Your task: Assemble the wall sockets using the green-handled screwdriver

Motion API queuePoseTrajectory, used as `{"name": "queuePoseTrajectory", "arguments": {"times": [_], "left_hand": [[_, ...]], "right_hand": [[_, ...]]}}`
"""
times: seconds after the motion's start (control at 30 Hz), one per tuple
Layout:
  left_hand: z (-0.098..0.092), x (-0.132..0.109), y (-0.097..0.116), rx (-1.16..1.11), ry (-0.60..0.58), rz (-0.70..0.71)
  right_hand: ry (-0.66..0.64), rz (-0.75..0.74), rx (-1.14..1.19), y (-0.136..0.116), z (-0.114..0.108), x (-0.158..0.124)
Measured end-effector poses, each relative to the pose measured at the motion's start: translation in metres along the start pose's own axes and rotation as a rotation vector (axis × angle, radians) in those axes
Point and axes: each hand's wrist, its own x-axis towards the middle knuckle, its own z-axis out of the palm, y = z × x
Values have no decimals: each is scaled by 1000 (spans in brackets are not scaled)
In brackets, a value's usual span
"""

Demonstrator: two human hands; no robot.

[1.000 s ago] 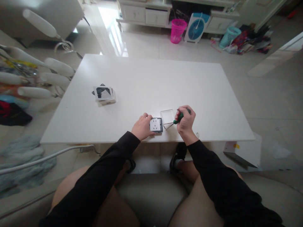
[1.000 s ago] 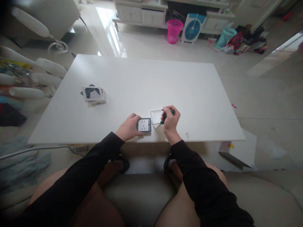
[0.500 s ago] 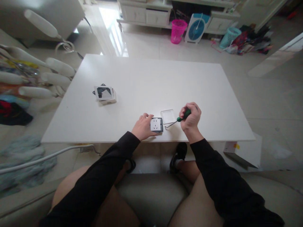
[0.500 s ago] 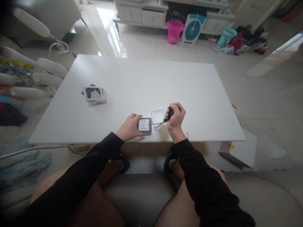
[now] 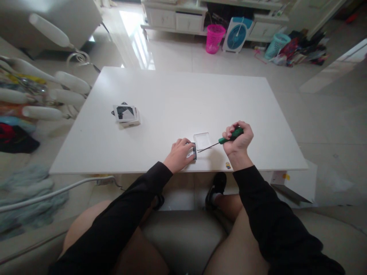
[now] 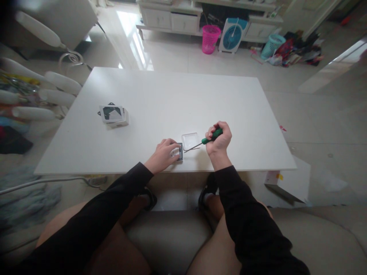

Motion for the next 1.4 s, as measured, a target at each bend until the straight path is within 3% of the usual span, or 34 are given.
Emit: {"name": "queuePoseTrajectory", "arguments": {"times": [0.3, 0.8, 1.23, 1.4], "left_hand": [[2, 2, 5, -36, -23, -10], [1, 2, 8, -28, -38, -10], [-1, 3, 5, -30, -7, -6], [-2, 3, 3, -13, -7, -13]], "right_hand": [[25, 104, 117, -2, 1, 0], [41, 130, 141, -1, 5, -4], [-30, 96, 147, 6, 2, 1], [-152, 112, 121, 9, 1, 0]]}}
